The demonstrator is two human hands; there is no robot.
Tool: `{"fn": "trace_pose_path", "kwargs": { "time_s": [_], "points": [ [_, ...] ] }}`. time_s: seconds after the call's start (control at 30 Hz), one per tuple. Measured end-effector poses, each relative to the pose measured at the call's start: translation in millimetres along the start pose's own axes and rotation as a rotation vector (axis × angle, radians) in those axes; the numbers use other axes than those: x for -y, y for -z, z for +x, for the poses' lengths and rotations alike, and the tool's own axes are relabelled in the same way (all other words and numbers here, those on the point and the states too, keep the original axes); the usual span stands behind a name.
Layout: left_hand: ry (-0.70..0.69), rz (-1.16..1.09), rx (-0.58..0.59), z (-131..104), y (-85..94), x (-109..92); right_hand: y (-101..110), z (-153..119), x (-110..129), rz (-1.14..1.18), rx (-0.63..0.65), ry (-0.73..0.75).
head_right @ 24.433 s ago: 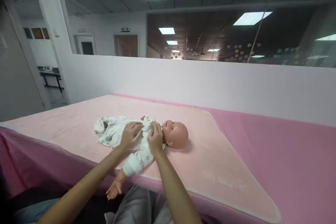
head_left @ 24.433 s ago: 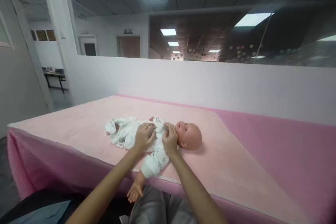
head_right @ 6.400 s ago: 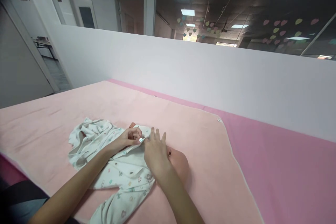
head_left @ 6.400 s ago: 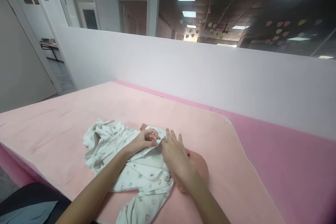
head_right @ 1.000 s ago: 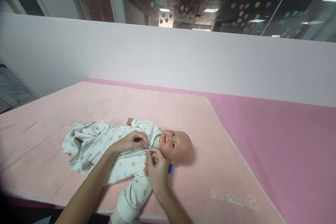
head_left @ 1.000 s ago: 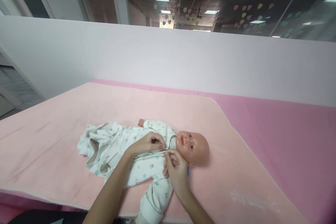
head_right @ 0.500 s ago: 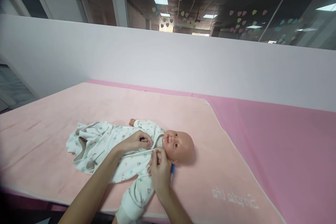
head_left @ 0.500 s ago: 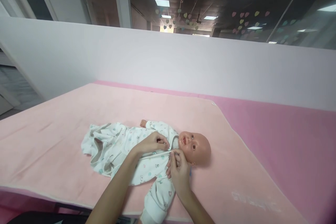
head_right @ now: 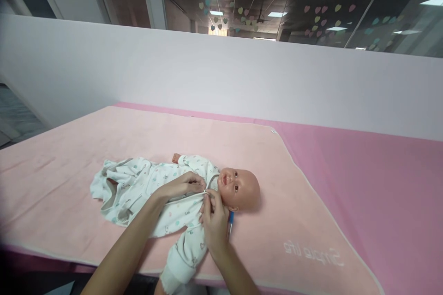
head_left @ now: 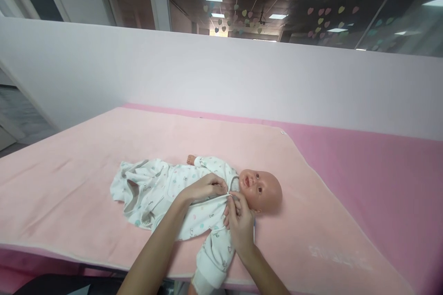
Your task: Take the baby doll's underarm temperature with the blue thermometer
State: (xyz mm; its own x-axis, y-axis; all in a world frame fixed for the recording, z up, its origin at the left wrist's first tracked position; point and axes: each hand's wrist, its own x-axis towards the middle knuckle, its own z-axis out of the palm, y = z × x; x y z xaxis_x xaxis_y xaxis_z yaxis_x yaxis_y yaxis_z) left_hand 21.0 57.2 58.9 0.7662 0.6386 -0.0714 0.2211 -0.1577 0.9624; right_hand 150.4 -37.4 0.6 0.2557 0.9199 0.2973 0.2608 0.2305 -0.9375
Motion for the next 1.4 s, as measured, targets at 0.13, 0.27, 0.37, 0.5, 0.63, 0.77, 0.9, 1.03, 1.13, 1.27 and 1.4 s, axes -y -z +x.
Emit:
{"fn": "trace_pose_path", "kwargs": {
  "time_s": [0.13,0.27,0.37,0.5,0.63,0.77,0.9,1.03,1.13,1.27,1.4],
  "points": [
    [-0.058,0.028,-0.006,-2.4,1.1,-1.7,-0.8,-1.7,0.1,0.020,-0.009,-0.019],
    [-0.086,0.093,0.027,-4.5,4.5,-1.7,-1.3,-1.8,2.5,0.070,-0.021,-0.062],
    [-0.096,0.115,0.021,-4.3,4.9,0.4,-1.3,-1.4,3.3,0.094,-0.030,-0.082],
    [-0.077,0.099,-0.023,-4.2,3.6,1.9,-1.2,-1.2,1.7,0.103,-0.016,-0.077],
    [-0.052,0.082,-0.015,-4.9,4.4,1.1,0.0,-0.9,0.1,0.077,-0.008,-0.050],
    [-0.063,0.069,-0.025,-4.2,6.1,0.6,1.4,-1.3,1.3,0.072,0.003,-0.047],
    [-0.070,0.079,-0.021,-3.2,7.1,2.6,1.3,-2.0,2.6,0.083,0.022,-0.062],
    [-0.073,0.108,-0.007,-3.0,7.5,5.6,1.3,-1.3,2.7,0.083,0.028,-0.064],
    [-0.067,0.126,-0.002,-3.2,7.7,5.9,2.1,-0.6,3.3,0.080,0.042,-0.057],
    [-0.069,0.159,0.015,-3.4,8.5,4.7,3.4,-0.3,4.6,0.077,0.057,-0.055],
    [-0.076,0.194,0.031,-3.2,9.3,4.3,3.6,-0.5,5.6,0.075,0.061,-0.063]
  ]
}}
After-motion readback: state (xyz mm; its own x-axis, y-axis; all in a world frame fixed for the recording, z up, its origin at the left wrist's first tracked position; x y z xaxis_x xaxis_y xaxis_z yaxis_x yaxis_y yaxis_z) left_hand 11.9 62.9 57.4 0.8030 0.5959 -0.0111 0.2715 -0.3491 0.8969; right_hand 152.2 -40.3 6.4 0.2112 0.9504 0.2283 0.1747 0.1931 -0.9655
